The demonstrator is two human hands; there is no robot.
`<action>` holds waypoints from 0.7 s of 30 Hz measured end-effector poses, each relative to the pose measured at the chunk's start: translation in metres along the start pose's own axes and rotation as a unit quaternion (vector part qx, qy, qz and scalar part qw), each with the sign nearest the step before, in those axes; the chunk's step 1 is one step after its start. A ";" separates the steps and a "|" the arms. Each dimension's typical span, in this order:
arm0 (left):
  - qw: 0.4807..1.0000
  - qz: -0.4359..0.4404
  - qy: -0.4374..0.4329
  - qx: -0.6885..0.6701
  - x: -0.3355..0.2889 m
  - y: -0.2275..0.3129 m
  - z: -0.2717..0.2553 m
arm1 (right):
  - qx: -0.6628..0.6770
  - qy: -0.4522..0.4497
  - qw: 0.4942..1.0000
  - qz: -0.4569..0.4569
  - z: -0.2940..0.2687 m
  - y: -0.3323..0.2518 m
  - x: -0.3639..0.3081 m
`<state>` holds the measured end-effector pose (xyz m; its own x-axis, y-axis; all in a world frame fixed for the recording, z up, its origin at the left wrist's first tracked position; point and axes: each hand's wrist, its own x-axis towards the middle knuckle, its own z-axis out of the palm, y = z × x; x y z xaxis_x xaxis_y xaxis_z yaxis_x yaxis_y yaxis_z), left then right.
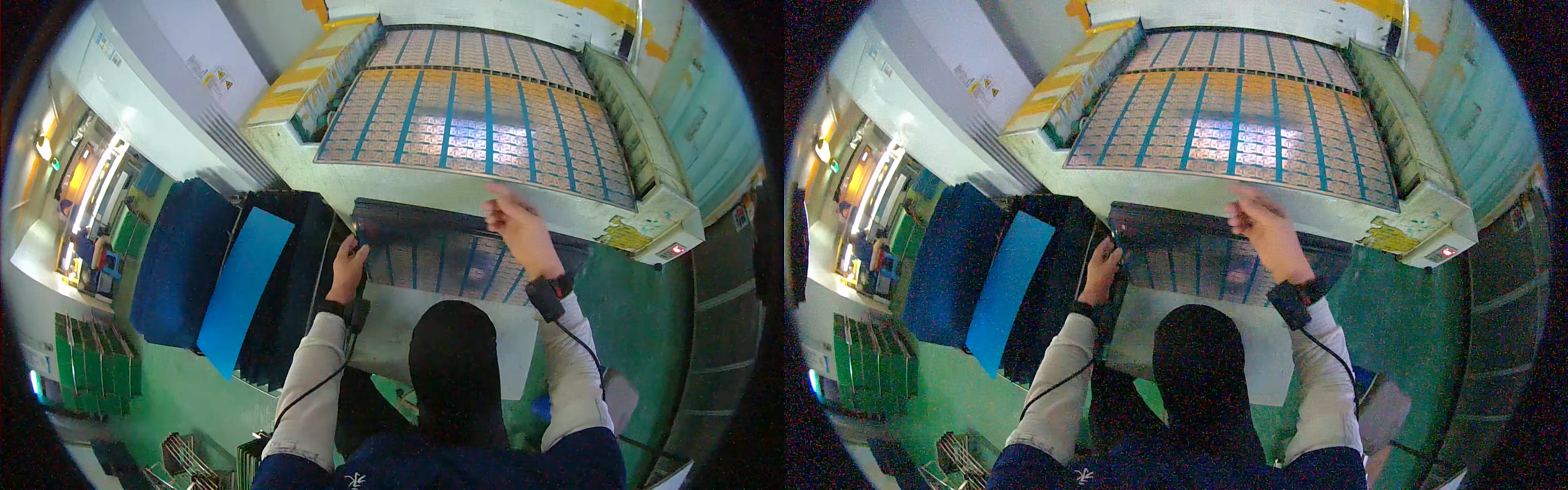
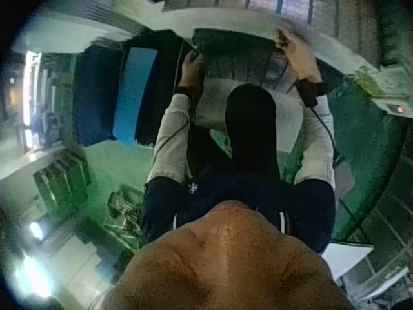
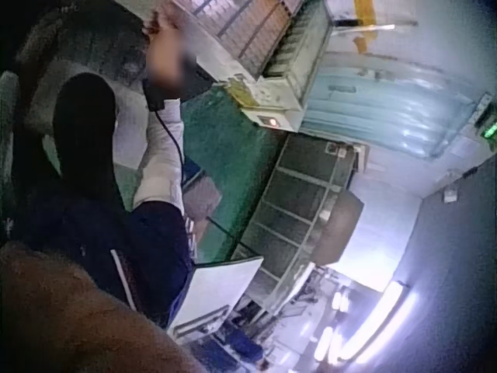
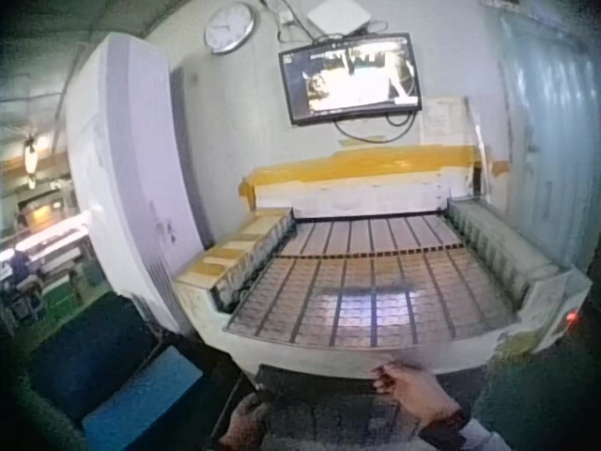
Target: The recorder is taking thin sheets with a printed grid pattern from the output of an industrial machine and stacking them for inspection or further processing.
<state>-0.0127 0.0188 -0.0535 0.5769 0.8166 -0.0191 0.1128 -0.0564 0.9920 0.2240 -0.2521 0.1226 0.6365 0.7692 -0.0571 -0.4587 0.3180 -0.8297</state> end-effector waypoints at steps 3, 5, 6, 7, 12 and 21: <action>0.997 -0.006 -0.048 -0.056 0.006 0.019 0.024 | -0.077 0.167 0.982 -0.033 -0.061 0.007 -0.023; 0.999 0.011 -0.031 0.006 0.010 0.027 0.028 | -0.090 0.273 0.957 -0.039 -0.109 0.011 -0.042; 0.999 0.037 -0.009 0.029 0.016 0.019 0.026 | -0.089 0.298 0.947 -0.076 -0.135 0.013 -0.050; 0.997 0.058 0.010 0.054 0.020 0.013 0.024 | -0.086 0.327 0.935 -0.109 -0.164 0.019 -0.059; 0.994 -0.047 -0.048 -0.083 0.020 0.027 0.034 | -0.223 0.523 0.807 -0.158 -0.236 0.029 -0.089; 0.988 -0.040 -0.071 -0.131 0.018 0.024 0.026 | -0.427 0.431 0.764 -0.221 -0.262 0.088 -0.084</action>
<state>0.0214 0.0176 -0.0336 0.6844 0.7224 -0.0982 -0.0399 0.1717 0.9843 0.2929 -0.4342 -0.0912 0.9529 -0.0758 0.2938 0.2559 -0.3196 -0.9124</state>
